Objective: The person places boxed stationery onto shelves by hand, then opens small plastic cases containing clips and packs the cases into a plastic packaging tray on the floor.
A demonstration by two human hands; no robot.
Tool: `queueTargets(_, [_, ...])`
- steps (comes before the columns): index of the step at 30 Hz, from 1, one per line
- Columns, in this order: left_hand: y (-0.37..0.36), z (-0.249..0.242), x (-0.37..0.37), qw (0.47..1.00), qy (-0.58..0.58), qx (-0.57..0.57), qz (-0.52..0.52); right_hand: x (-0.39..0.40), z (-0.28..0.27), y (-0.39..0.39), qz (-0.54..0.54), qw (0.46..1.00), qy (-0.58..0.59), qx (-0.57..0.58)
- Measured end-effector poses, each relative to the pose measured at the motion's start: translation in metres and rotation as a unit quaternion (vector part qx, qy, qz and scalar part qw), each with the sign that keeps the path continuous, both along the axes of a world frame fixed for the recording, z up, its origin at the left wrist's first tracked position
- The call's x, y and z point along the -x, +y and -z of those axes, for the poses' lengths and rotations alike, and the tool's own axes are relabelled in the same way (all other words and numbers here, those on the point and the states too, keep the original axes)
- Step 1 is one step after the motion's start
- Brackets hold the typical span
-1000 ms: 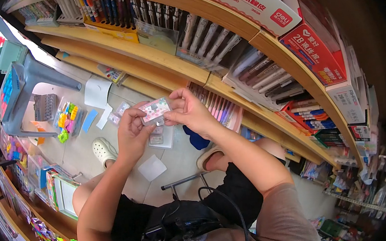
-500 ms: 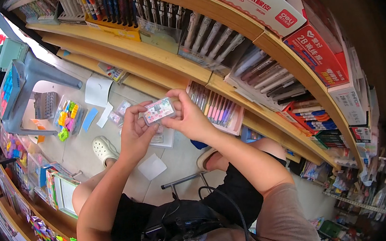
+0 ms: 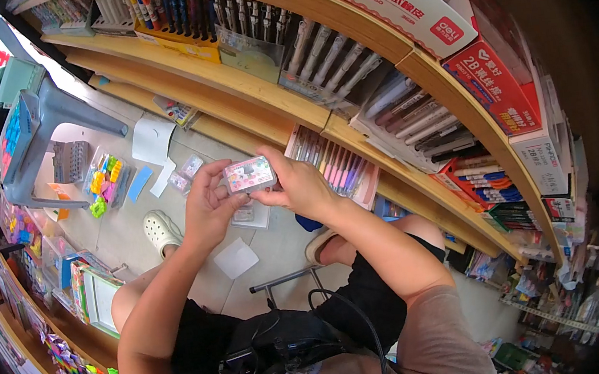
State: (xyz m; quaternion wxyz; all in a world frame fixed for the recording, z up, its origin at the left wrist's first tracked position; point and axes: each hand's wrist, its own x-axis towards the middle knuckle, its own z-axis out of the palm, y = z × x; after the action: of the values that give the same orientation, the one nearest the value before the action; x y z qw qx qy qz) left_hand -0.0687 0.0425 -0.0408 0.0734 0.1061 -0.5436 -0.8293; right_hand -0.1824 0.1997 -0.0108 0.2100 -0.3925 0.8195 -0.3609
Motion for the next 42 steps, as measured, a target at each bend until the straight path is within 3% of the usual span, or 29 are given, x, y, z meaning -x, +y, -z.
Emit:
queueTargets(2, [0.000, -0.002, -0.001, 1.000, -0.015, -0.005, 0.005, -0.001, 0.009, 0.002, -0.003, 0.996, 0.082, 0.047])
queueTargets(5, [-0.001, -0.002, -0.002, 1.000, -0.024, -0.004, 0.006, 0.000, 0.010, 0.002, -0.008, 0.991, 0.116, 0.065])
queueTargets(17, [-0.001, -0.006, -0.001, 0.995, -0.085, -0.052, 0.002, -0.003, 0.019, 0.000, -0.009, 0.993, 0.110, 0.032])
queueTargets(20, [0.004, 0.015, -0.005, 0.995, -0.093, -0.046, -0.008, -0.005, 0.028, -0.002, -0.023, 0.996, 0.090, -0.017])
queueTargets(23, [0.010, 0.023, -0.011, 0.980, -0.199, -0.021, 0.011, -0.013, 0.038, -0.001, -0.013, 0.998, -0.015, -0.058])
queueTargets(25, [0.012, 0.046, -0.020, 0.973, -0.208, 0.085, 0.042, -0.016, 0.053, 0.001, -0.051, 0.997, -0.044, -0.049])
queueTargets(27, [0.016, 0.062, -0.032, 0.940, -0.228, 0.240, 0.088, -0.020, 0.070, 0.004, -0.105, 0.992, -0.054, -0.049])
queueTargets(29, [0.018, 0.041, -0.040, 0.853, -0.251, 0.433, 0.151, -0.027, 0.083, 0.006, -0.098, 0.982, -0.111, -0.120])
queueTargets(31, [0.021, 0.041, -0.052, 0.813, -0.235, 0.476, 0.242, -0.033, 0.107, 0.013, -0.075, 0.965, -0.153, -0.202])
queueTargets(32, [0.022, 0.042, -0.058, 0.789, -0.224, 0.495, 0.286, -0.037, 0.144, 0.027, -0.057, 0.970, -0.126, -0.199])
queueTargets(35, [0.029, 0.043, -0.077, 0.752, -0.176, 0.474, 0.422, -0.047, 0.179, 0.043, -0.029, 0.947, -0.073, -0.313])
queueTargets(38, [0.031, 0.034, -0.093, 0.722, -0.157, 0.483, 0.470, -0.045, 0.203, 0.041, -0.014, 0.935, -0.067, -0.349])
queueTargets(42, [0.025, 0.039, -0.108, 0.713, -0.150, 0.521, 0.444, -0.051, 0.239, 0.026, 0.025, 0.944, 0.004, -0.330])
